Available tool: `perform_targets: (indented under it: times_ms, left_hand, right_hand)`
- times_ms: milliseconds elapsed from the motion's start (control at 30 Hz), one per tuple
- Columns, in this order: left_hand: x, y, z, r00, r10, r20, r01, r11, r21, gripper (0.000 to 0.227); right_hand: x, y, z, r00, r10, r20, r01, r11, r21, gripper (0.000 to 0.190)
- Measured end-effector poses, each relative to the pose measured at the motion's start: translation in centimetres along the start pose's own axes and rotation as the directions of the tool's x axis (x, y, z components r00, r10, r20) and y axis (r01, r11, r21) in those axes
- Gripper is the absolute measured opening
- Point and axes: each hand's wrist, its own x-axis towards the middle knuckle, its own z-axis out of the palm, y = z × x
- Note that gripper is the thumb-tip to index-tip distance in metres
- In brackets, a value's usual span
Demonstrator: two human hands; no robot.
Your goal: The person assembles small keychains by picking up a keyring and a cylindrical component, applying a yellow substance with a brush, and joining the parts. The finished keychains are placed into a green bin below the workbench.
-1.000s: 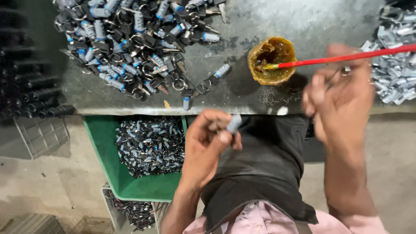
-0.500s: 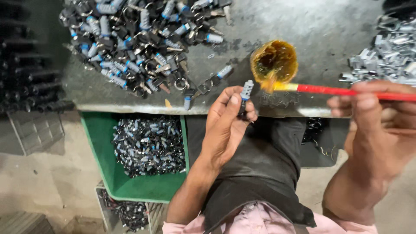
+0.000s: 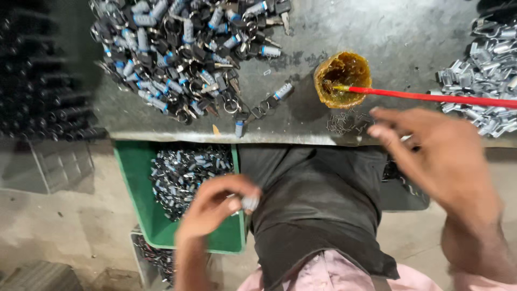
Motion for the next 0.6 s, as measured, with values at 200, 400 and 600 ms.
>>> perform_targets:
  times_ms: [200,400,600]
  left_hand:
    - [-4.4,-0.9,-3.4,0.799,-0.126,-0.588,0.594,0.012,0.804,0.021]
    - [7.3,1.0,2.3,0.809,0.508,-0.296,0.161,0.292,0.943,0.031]
    - [13.8,0.6,2.8,0.786,0.548,-0.287,0.153,0.277,0.949,0.023]
  right_hand:
    - [-0.6,-0.3,4.7,0.969,-0.232,-0.088,0.233,0.973,0.000,0.034]
    - [0.7,-1.9,6.1,0.980,-0.128,-0.149,0.130,0.992,0.004,0.028]
    - [0.9,-3.3,6.8,0.984,-0.112,-0.140,0.116,0.993,0.025,0.031]
